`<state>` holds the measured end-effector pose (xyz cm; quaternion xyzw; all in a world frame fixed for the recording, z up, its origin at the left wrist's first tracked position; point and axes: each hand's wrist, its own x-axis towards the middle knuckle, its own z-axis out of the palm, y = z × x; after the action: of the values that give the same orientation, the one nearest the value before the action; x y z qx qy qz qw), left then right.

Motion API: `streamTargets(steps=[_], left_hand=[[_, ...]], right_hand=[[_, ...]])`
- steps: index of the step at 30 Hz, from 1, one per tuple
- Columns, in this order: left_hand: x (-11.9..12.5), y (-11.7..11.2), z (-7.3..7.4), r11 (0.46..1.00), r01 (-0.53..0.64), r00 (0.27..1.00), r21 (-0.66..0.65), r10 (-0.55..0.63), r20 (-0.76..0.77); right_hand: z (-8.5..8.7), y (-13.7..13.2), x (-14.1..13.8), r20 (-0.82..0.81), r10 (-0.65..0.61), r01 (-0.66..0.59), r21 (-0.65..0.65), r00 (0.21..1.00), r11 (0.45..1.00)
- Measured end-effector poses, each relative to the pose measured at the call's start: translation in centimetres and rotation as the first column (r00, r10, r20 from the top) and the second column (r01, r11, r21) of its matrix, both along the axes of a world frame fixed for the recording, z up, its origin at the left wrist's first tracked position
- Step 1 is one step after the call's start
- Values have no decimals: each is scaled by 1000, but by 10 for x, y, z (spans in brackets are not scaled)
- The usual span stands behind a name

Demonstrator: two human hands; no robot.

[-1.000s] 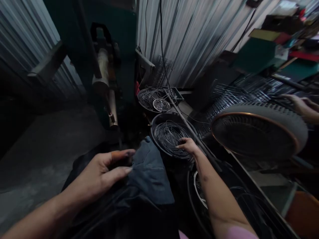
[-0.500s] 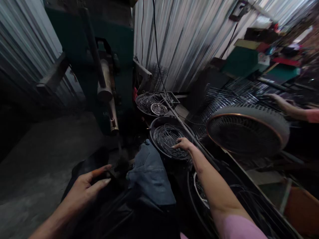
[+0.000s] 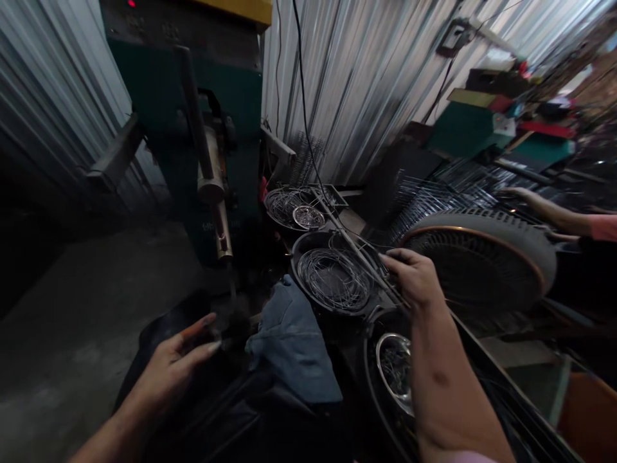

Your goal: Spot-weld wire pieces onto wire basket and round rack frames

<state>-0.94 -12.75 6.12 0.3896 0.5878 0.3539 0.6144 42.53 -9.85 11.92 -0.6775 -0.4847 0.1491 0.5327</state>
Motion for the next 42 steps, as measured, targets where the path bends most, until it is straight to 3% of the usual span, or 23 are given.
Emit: streamTargets(steps=[2, 4, 5, 7, 9, 11, 14, 15, 16, 17, 19, 21, 22, 23, 24, 26, 30, 37, 42], left_hand=[[17, 6, -2, 994, -85, 962, -65, 98, 255], [35, 9, -8, 983, -102, 858, -151, 164, 487], [43, 9, -12, 977, -104, 803, -184, 192, 565], [52, 7, -22, 970, -80, 668, -230, 223, 710], [52, 2, -30, 970, -3, 514, -244, 211, 831], [43, -3, -36, 974, 64, 391, -215, 174, 904], [21, -6, -37, 989, 69, 303, -129, 102, 947], [13, -6, -37, 993, 58, 287, -101, 80, 955], [5, -6, -36, 996, 49, 275, -77, 61, 960], [-2, -6, -35, 997, 41, 265, -58, 45, 963], [-14, -6, -34, 998, 40, 251, -42, 31, 967], [-23, -5, -35, 998, 54, 237, -39, 25, 971], [-26, -5, -36, 997, 63, 228, -38, 22, 973], [-29, -4, -37, 997, 72, 218, -36, 20, 976], [-31, -3, -39, 996, 83, 207, -32, 14, 978], [-35, 1, -42, 995, 101, 186, -26, 7, 982], [-39, 10, -38, 993, 95, 195, -76, 56, 979], [-48, 35, 10, 990, 55, 287, -132, 111, 952], [-54, 46, 43, 991, 64, 356, -115, 85, 931]], right_hand=[[15, -30, -45, 116, 199, -201, 2, 973, 980], [18, -56, -100, 192, 412, -411, -50, 890, 910], [16, -65, -128, 191, 553, -544, -102, 811, 833], [5, -75, -177, 80, 837, -808, -227, 541, 544], [-9, -75, -213, -46, 937, -911, -256, 345, 323], [-17, -71, -237, -94, 966, -945, -253, 239, 209], [-12, -66, -250, -47, 991, -959, -263, 126, 110], [-8, -64, -250, -17, 993, -962, -252, 115, 108], [-3, -62, -248, 18, 990, -965, -222, 142, 143], [0, -58, -244, 57, 975, -959, -175, 215, 222], [1, -46, -231, 137, 861, -864, -56, 490, 501], [-7, -27, -217, 169, 606, -621, 53, 777, 782], [-13, -16, -210, 150, 474, -489, 82, 867, 868], [-19, -6, -205, 106, 381, -391, 87, 918, 916], [-25, 3, -201, 30, 338, -339, 69, 941, 938], [-36, 17, -198, -172, 349, -355, -3, 921, 935], [-43, 30, -212, -476, 408, -482, -38, 779, 876], [-32, 49, -231, -762, 301, -506, -40, 573, 861], [-15, 51, -231, -811, 255, -498, -52, 527, 865]])
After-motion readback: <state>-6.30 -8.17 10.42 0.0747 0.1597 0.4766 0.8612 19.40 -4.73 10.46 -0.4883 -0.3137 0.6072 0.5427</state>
